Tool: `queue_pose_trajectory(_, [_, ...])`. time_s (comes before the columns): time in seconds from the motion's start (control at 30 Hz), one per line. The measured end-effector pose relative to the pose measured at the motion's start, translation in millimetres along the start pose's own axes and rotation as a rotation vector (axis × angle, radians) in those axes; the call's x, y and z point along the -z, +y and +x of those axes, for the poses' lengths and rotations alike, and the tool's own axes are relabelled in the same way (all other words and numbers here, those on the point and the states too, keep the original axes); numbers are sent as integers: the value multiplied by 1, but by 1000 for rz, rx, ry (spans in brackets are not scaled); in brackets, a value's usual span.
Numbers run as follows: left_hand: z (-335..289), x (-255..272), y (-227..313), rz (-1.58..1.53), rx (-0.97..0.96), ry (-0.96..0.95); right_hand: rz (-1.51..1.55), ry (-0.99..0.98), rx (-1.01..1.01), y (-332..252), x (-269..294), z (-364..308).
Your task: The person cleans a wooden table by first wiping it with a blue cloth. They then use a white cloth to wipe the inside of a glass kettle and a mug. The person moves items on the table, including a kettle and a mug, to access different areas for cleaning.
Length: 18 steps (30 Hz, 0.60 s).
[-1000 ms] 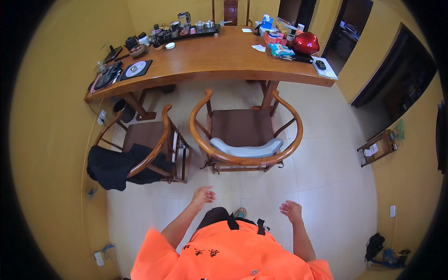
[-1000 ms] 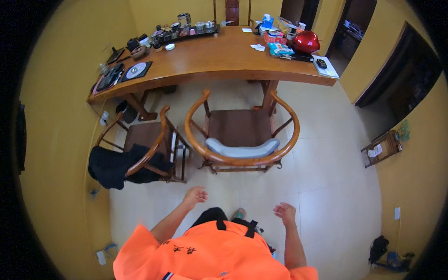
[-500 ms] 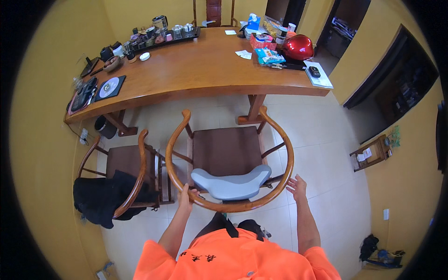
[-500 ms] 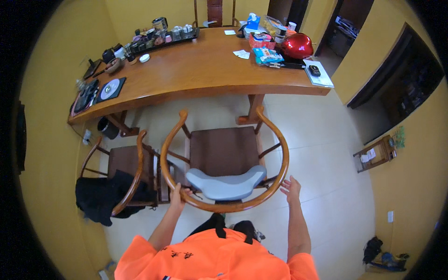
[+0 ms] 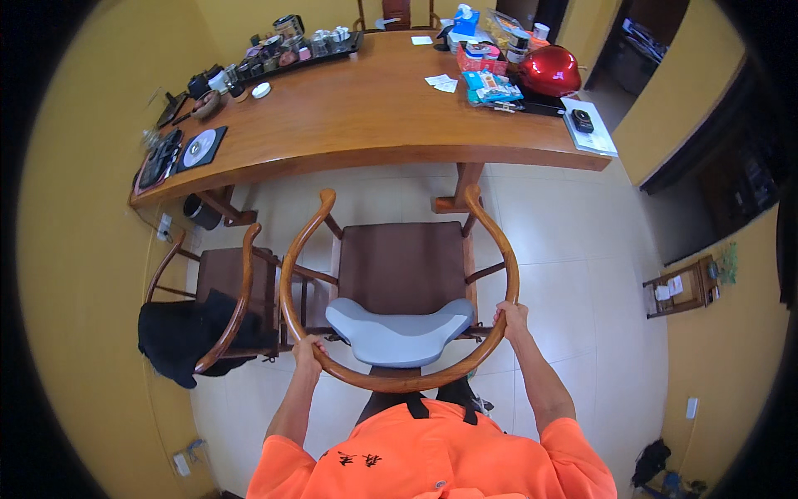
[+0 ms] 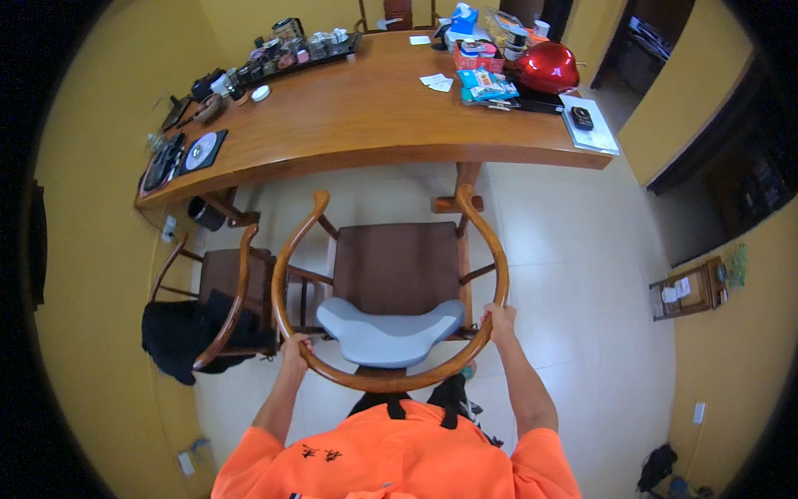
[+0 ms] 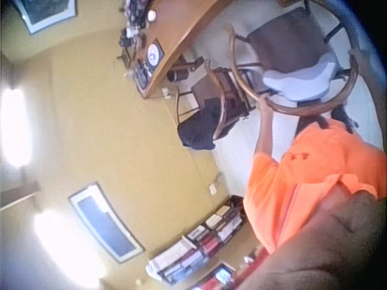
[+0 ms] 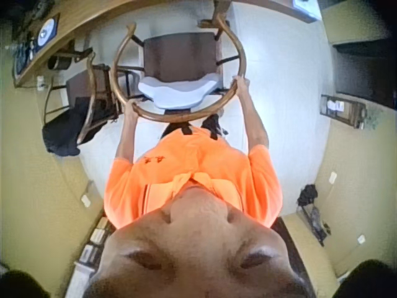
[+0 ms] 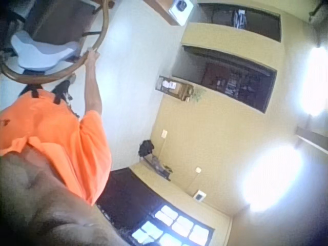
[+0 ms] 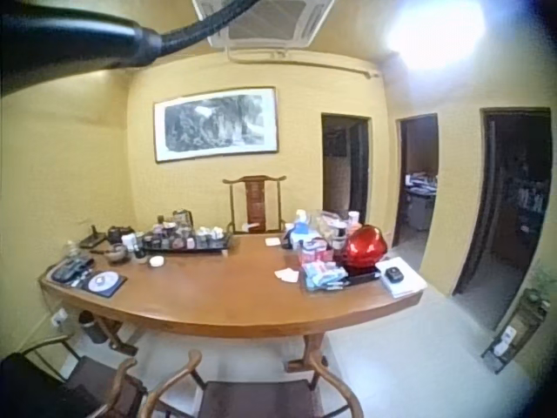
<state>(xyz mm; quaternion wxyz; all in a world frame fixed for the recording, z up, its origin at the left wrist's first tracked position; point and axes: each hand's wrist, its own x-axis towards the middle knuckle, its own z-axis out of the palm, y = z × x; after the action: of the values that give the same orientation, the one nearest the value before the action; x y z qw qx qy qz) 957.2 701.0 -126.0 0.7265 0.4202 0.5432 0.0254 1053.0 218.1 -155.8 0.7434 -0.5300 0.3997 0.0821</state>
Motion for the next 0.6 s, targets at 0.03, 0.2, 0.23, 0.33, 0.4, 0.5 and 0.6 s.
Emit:
queue_pose_trajectory(0.03, [-2,0,-4,-4,5,2,-4,-3,4,-2,2,0])
queue_pose_trajectory(0.2, [-17,-31,-47,-57,8,-39,-61,2,44,-36,47,23])
queue_pose_trajectory(0.23, [-25,-44,-58,-69,-10,-31,-81,13,55,-48,57,27])
queue_pose_trajectory(0.33, [-52,-81,-97,-127,-14,-78,-128,-6,37,-79,103,50])
queue_pose_trajectory(0.4, [-72,-100,-116,-130,-25,-45,-166,-11,36,-90,127,67])
queue_pose_trajectory(0.5, [-97,-118,-150,-152,-35,-59,-232,-6,54,-105,164,90])
queue_pose_trajectory(0.6, [-99,-126,-185,-170,-28,-46,-261,7,71,-118,184,101])
